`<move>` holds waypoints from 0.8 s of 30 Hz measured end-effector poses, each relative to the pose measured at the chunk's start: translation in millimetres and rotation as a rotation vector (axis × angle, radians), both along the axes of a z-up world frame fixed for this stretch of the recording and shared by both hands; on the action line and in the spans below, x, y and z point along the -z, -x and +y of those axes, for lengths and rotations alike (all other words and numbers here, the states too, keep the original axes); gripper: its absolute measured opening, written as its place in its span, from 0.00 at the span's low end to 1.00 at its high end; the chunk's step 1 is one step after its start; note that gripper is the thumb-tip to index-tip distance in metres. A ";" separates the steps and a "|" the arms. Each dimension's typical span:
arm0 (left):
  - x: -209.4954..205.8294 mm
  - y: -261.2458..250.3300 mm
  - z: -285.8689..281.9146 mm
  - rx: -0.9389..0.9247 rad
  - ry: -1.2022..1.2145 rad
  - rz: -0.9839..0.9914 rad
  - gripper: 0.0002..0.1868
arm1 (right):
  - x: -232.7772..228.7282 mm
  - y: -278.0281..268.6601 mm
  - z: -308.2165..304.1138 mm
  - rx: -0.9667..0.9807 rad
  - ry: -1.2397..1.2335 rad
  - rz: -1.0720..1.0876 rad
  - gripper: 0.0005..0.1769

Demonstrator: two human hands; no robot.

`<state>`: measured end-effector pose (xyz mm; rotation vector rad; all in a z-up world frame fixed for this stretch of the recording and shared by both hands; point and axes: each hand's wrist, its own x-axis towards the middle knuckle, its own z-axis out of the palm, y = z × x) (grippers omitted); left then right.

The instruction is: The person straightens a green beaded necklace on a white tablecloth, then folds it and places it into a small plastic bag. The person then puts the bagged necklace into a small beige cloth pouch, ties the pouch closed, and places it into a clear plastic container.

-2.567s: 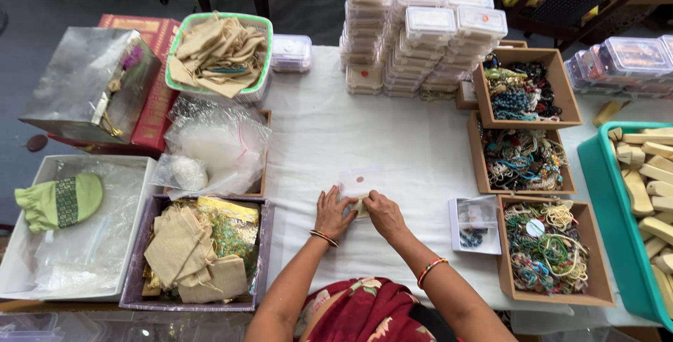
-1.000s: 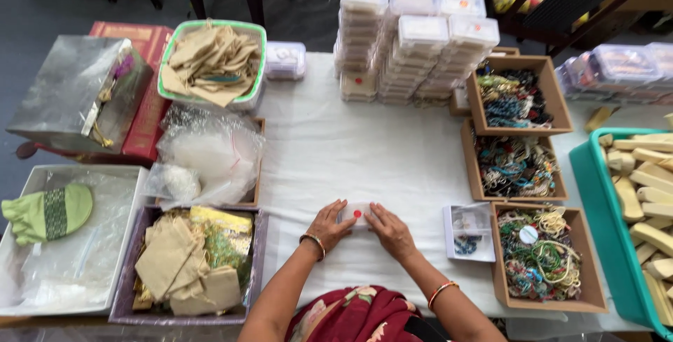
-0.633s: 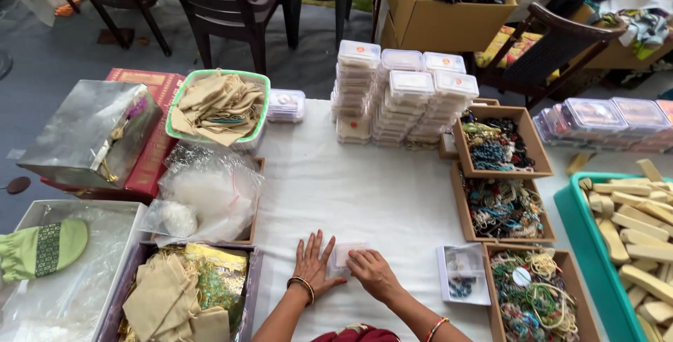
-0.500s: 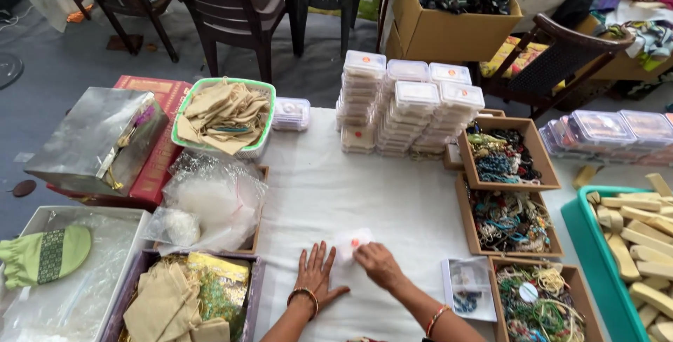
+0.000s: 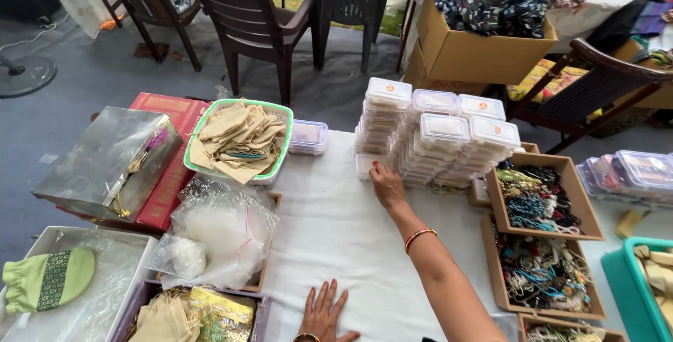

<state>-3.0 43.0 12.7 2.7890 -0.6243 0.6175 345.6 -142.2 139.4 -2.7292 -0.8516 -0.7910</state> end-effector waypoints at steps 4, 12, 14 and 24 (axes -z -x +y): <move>26.5 -2.9 -1.1 -0.037 0.003 -0.010 0.59 | 5.8 -23.8 7.2 0.044 0.052 -0.066 0.06; -0.8 -0.7 1.6 -0.006 0.013 0.034 0.59 | 4.8 4.9 14.7 0.124 0.033 -0.187 0.16; -4.4 -4.1 1.4 -0.003 0.029 0.022 0.59 | 45.3 38.6 15.3 0.092 -0.025 -0.020 0.15; -38.1 7.2 -9.9 -0.051 0.170 -0.028 0.55 | 48.0 310.8 -27.0 0.019 0.008 0.488 0.19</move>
